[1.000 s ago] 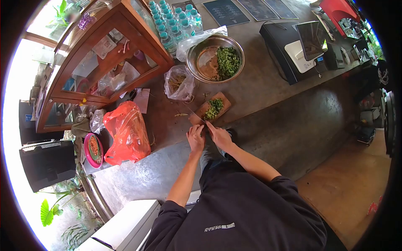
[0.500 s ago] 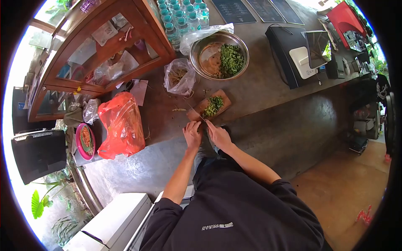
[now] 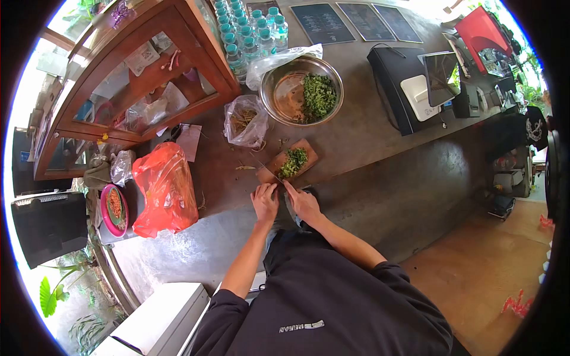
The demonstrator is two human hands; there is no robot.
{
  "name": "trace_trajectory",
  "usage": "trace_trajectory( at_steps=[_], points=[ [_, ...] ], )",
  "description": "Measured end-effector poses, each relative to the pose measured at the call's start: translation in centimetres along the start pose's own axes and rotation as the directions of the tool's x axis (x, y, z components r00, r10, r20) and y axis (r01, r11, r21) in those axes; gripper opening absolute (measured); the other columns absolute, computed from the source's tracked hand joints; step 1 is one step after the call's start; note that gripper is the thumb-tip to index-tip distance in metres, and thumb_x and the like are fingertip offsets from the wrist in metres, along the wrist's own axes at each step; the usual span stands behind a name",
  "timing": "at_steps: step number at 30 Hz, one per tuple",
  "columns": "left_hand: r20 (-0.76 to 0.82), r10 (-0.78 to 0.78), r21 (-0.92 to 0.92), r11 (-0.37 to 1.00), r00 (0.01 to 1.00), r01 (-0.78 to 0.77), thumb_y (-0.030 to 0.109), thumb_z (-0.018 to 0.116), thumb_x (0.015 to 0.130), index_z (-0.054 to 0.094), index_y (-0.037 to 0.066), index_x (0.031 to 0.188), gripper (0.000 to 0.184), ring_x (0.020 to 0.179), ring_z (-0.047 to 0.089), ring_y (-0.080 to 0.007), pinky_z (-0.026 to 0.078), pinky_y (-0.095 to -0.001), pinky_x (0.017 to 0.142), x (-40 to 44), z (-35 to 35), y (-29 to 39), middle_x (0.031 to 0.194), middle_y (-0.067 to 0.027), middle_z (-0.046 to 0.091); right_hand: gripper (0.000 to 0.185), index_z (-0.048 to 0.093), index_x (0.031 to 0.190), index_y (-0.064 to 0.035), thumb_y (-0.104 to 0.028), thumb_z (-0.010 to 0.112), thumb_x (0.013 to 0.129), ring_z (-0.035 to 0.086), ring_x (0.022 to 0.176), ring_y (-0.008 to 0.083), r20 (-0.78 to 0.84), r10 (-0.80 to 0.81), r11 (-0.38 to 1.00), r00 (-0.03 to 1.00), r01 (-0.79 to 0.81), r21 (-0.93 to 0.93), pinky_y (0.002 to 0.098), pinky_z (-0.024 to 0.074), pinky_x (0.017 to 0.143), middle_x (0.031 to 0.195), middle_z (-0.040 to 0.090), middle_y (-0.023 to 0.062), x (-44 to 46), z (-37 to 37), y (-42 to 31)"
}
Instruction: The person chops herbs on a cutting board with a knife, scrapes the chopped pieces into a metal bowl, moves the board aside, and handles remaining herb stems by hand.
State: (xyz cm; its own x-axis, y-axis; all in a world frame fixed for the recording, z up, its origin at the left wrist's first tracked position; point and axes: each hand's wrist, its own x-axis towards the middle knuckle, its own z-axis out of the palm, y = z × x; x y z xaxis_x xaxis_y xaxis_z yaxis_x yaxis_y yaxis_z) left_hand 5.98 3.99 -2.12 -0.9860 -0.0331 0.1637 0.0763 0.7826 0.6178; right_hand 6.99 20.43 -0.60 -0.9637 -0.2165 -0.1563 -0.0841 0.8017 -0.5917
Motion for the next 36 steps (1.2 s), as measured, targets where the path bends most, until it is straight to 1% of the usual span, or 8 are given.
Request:
trace_trajectory(
  at_steps=[7,9,12,22,25,30,34,36],
  points=[
    [-0.008,0.038,0.007,0.999,0.999,-0.038,0.010,0.077,0.084,0.077,0.012,0.105,0.021,0.102,0.066,-0.0246,0.044,-0.0416,0.089,1.8,0.4,0.1,0.103,-0.0027,0.071,0.043,0.054,0.146,-0.0157,-0.020,0.055,0.103,0.070,0.076,0.0450,-0.057,0.016,1.000,0.998,-0.014,0.027,0.0561,0.0558,0.065,0.089,0.072,0.0227,0.8,-1.0,0.8],
    [-0.004,0.030,0.002,1.000,1.000,-0.030,0.010,0.077,0.084,0.077,0.012,0.106,0.022,0.103,0.066,-0.0246,0.044,-0.0416,0.089,2.4,0.6,0.1,0.104,-0.0028,0.071,0.042,0.054,0.147,-0.0174,-0.024,0.055,0.105,0.069,0.069,0.0445,-0.169,0.008,0.998,0.986,0.001,0.058,0.0550,0.0559,0.062,0.082,0.071,0.0238,1.2,-1.6,1.1],
    [0.002,0.066,-0.007,0.998,0.998,-0.066,0.010,0.077,0.083,0.076,0.011,0.107,0.023,0.103,0.065,-0.0249,0.043,-0.0420,0.088,2.7,0.7,-0.1,0.104,-0.0029,0.070,0.041,0.055,0.145,-0.0129,-0.021,0.055,0.105,0.069,0.077,0.0469,-0.058,0.057,0.994,0.997,-0.051,0.099,0.0566,0.0545,0.067,0.086,0.071,0.0255,1.0,-2.9,0.9],
    [0.001,0.092,0.009,0.996,0.996,-0.092,0.008,0.078,0.079,0.075,0.011,0.106,0.027,0.101,0.065,-0.0252,0.044,-0.0429,0.084,2.5,0.3,-0.2,0.103,-0.0030,0.069,0.043,0.053,0.147,-0.0114,-0.020,0.055,0.105,0.068,0.075,0.0462,-0.001,0.071,0.983,0.998,-0.069,0.167,0.0570,0.0525,0.066,0.083,0.070,0.0266,0.1,-2.5,-0.6],
    [0.033,0.075,-0.010,0.997,0.997,-0.075,0.007,0.077,0.080,0.076,0.011,0.108,0.029,0.103,0.065,-0.0261,0.044,-0.0438,0.085,2.4,0.5,-0.4,0.106,-0.0038,0.069,0.044,0.052,0.148,-0.0119,-0.019,0.056,0.104,0.068,0.075,0.0458,0.018,0.082,0.988,0.996,-0.083,0.129,0.0564,0.0530,0.065,0.083,0.070,0.0262,0.0,-2.2,-0.1],
    [0.075,0.056,0.010,0.998,0.996,-0.056,0.006,0.077,0.081,0.076,0.011,0.109,0.028,0.105,0.064,-0.0270,0.045,-0.0445,0.087,2.3,0.3,0.0,0.110,-0.0046,0.069,0.052,0.045,0.155,-0.0202,-0.021,0.056,0.104,0.068,0.063,0.0417,-0.060,-0.015,0.999,0.998,0.017,0.031,0.0538,0.0557,0.058,0.079,0.070,0.0187,0.8,-0.3,0.9],
    [0.067,0.075,0.029,0.997,0.995,-0.077,0.007,0.077,0.082,0.076,0.010,0.108,0.027,0.106,0.064,-0.0265,0.045,-0.0445,0.087,1.8,0.3,-0.1,0.110,-0.0036,0.069,0.047,0.050,0.150,-0.0163,-0.018,0.056,0.104,0.070,0.071,0.0422,-0.055,0.005,0.999,0.998,-0.003,0.045,0.0528,0.0560,0.062,0.083,0.072,0.0222,1.6,-1.6,-0.3],
    [0.075,0.068,0.042,0.997,0.995,-0.072,0.007,0.076,0.082,0.076,0.011,0.108,0.026,0.106,0.064,-0.0259,0.045,-0.0448,0.087,1.9,0.5,-0.3,0.110,-0.0029,0.069,0.046,0.051,0.149,-0.0148,-0.018,0.056,0.104,0.070,0.071,0.0419,0.024,0.058,0.998,0.998,-0.059,0.032,0.0528,0.0560,0.062,0.083,0.072,0.0213,1.5,-2.5,-0.8]
  ],
)
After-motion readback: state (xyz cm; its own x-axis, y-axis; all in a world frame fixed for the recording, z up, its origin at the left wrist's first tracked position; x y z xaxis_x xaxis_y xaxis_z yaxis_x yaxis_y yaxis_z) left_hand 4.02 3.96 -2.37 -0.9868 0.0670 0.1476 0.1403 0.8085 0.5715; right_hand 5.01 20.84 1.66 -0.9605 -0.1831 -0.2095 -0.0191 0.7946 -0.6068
